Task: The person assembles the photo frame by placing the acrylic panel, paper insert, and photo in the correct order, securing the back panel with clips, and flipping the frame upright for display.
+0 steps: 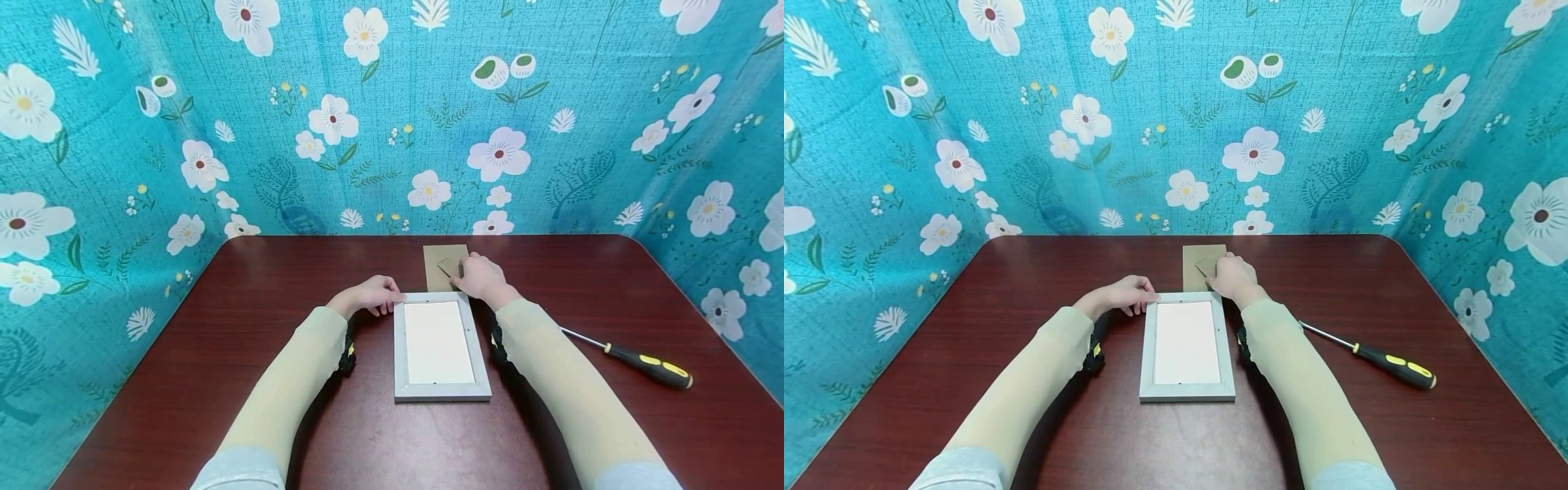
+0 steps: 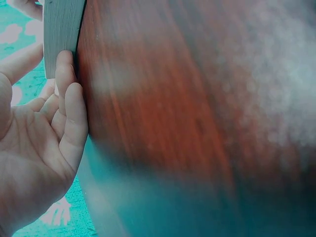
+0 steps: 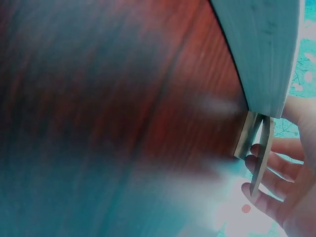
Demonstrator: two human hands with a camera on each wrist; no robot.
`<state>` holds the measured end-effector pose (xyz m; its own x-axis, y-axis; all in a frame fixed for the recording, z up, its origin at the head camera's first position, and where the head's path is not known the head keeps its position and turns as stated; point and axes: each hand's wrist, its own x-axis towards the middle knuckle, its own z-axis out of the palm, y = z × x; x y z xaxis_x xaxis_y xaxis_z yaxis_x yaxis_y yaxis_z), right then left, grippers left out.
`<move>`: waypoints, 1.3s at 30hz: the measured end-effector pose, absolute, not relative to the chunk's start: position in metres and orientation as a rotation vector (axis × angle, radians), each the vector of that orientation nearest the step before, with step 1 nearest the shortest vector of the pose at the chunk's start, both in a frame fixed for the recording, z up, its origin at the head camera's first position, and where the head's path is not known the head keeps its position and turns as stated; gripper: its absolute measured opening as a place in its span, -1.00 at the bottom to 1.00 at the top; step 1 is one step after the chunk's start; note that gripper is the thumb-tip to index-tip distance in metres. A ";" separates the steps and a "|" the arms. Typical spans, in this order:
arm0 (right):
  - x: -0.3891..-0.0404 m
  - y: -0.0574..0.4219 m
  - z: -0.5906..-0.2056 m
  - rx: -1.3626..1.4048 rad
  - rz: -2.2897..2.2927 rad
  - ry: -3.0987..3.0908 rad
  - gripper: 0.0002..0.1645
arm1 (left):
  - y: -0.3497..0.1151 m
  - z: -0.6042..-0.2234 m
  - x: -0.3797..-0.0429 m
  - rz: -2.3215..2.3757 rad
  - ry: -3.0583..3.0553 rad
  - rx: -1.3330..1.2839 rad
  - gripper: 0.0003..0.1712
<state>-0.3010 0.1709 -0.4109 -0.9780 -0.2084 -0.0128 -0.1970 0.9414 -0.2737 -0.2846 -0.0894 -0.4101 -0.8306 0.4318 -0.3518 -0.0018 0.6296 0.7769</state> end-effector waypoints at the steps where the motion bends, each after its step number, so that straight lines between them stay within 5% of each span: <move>1: -0.301 0.171 -0.411 -0.314 -0.429 3.056 -0.70 | -0.089 -0.410 -0.284 1.117 2.336 0.338 -0.72; 27: -0.301 0.195 -0.408 -0.184 -0.443 3.214 -0.68 | -0.088 -0.411 -0.284 1.115 2.322 0.356 -0.71; 39: -0.299 0.207 -0.391 -0.226 -0.464 3.252 -0.51 | -0.089 -0.410 -0.285 1.102 2.337 0.351 -0.70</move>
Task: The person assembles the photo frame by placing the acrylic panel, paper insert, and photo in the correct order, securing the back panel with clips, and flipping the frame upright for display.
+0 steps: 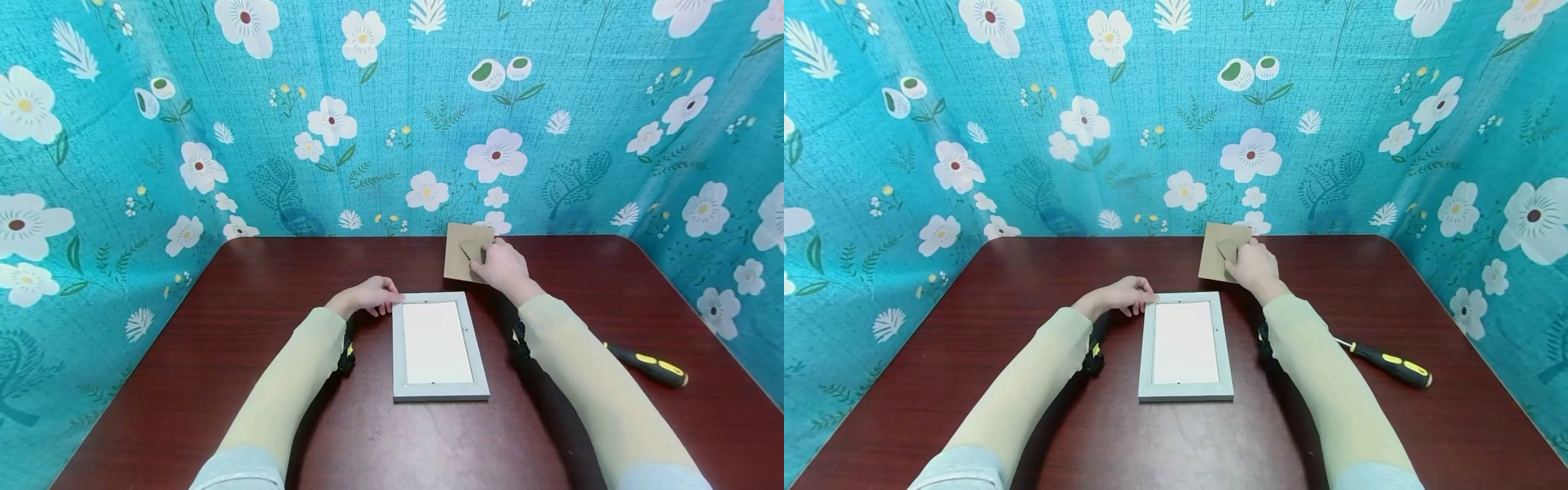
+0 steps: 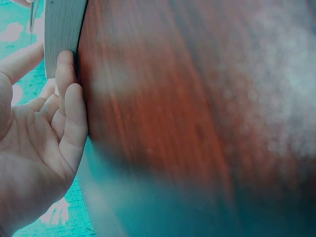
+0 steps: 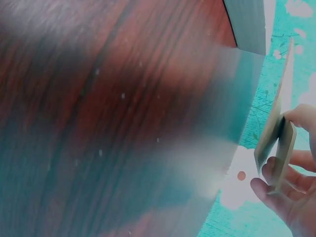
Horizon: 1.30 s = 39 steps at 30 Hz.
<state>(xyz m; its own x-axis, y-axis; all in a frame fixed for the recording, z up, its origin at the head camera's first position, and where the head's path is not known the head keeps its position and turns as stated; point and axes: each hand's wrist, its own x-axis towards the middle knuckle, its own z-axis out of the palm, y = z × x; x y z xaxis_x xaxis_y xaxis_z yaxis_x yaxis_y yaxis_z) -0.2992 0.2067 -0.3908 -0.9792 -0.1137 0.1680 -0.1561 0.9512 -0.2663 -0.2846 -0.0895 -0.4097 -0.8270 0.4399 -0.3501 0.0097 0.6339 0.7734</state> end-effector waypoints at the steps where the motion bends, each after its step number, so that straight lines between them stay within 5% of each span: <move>1: -0.298 0.207 -0.389 0.209 0.420 -2.953 -0.50 | -0.089 -0.409 -0.285 1.101 2.338 0.353 -0.70; 39: -0.212 0.194 -0.358 0.546 0.353 -2.860 -0.51 | -0.090 -0.412 -0.286 1.113 2.332 0.331 -0.70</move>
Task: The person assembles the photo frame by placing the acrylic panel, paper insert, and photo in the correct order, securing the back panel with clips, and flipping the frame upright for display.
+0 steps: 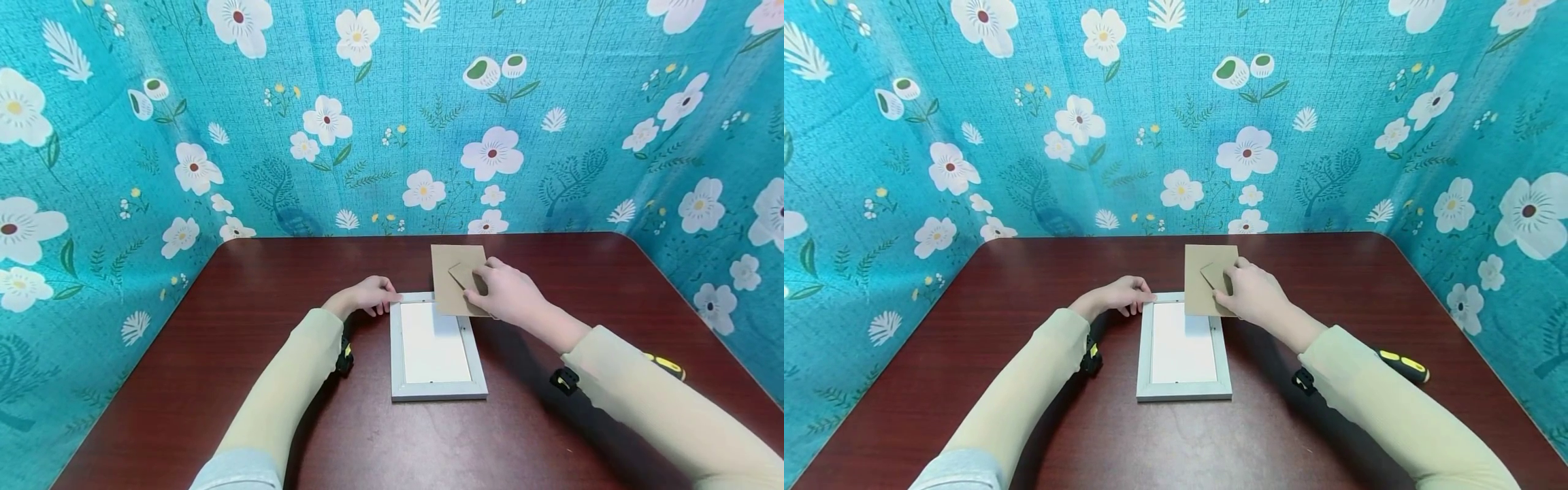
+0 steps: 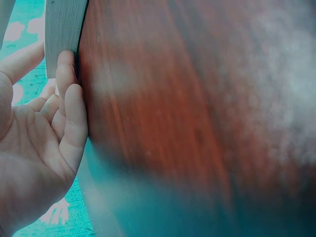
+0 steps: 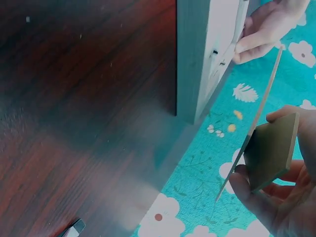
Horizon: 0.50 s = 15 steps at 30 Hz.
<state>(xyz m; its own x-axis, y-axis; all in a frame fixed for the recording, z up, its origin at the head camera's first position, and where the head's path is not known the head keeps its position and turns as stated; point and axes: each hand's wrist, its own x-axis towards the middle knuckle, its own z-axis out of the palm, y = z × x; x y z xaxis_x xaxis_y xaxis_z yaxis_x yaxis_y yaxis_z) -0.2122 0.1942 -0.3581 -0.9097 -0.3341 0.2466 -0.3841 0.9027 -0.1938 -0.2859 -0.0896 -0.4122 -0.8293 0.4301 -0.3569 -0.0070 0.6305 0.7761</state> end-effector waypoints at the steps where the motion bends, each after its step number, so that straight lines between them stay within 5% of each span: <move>1: -0.210 0.194 -0.358 0.554 0.359 -2.864 -0.51 | -0.089 -0.412 -0.286 1.113 2.331 0.331 -0.71; 15: -0.177 0.176 -0.356 0.672 0.351 -2.905 -0.57 | -0.088 -0.413 -0.285 1.105 2.350 0.334 -0.71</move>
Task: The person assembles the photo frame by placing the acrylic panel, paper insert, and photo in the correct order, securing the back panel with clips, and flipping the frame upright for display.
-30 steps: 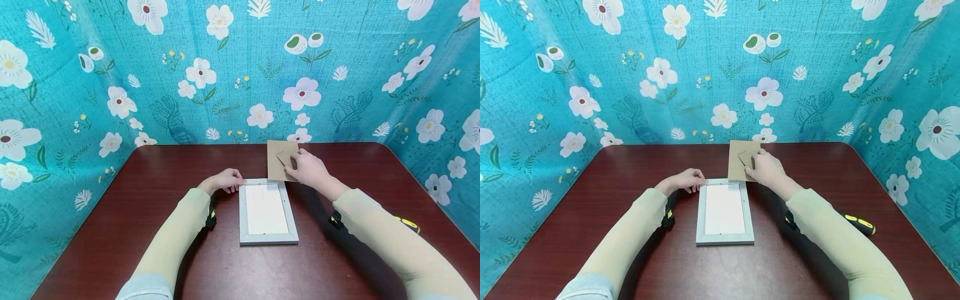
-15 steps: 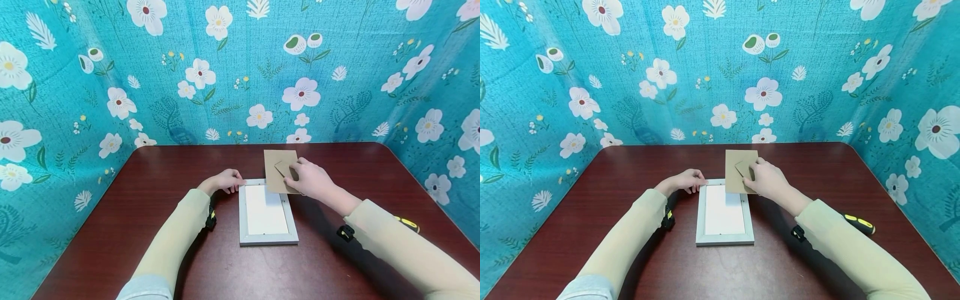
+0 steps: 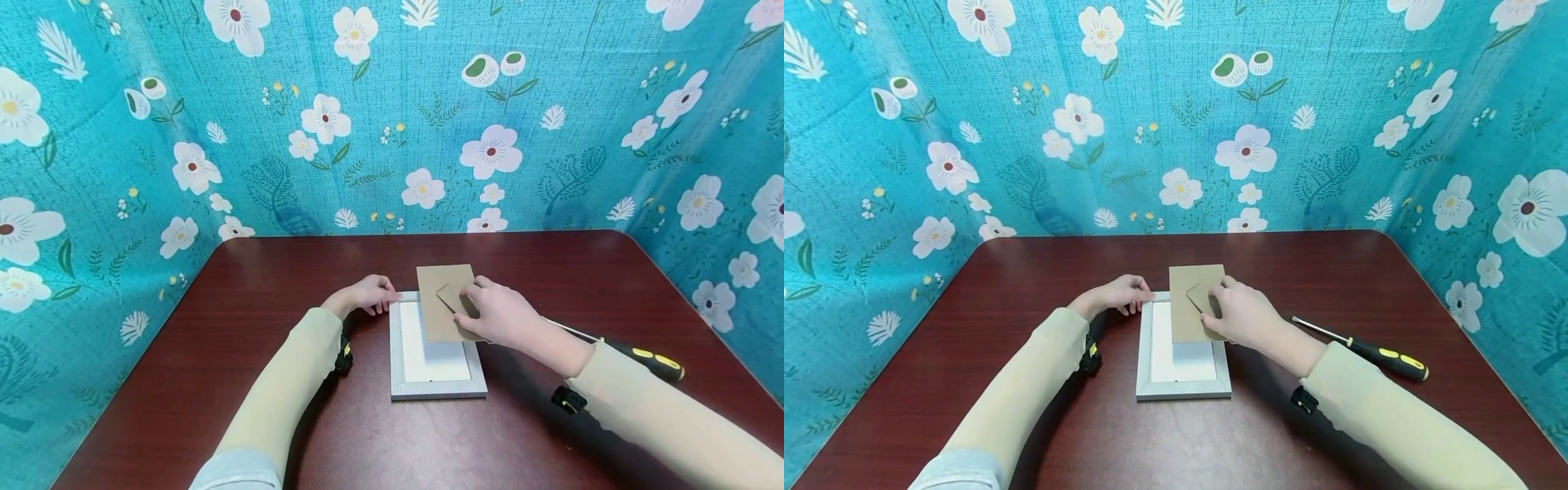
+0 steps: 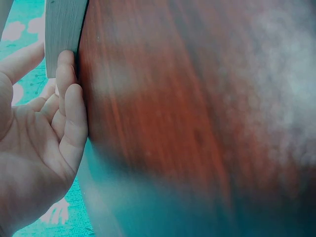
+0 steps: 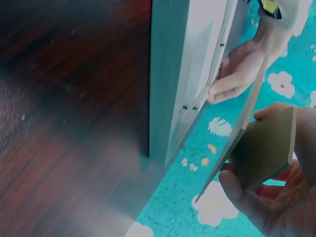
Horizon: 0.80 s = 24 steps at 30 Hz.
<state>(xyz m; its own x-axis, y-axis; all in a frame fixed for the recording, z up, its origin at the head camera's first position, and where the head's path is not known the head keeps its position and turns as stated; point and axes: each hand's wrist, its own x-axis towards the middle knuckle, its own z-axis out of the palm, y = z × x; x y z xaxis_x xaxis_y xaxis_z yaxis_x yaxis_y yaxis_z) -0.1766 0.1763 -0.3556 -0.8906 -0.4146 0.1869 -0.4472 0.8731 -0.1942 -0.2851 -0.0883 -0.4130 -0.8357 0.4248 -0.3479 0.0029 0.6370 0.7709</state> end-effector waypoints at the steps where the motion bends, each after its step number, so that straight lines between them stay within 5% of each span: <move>1: -0.175 0.175 -0.356 0.683 0.340 -2.908 -0.57 | -0.088 -0.413 -0.285 1.105 2.349 0.335 -0.71; 24: -0.149 0.148 -0.366 0.840 0.265 -2.951 -0.64 | -0.089 -0.411 -0.283 1.111 2.350 0.354 -0.72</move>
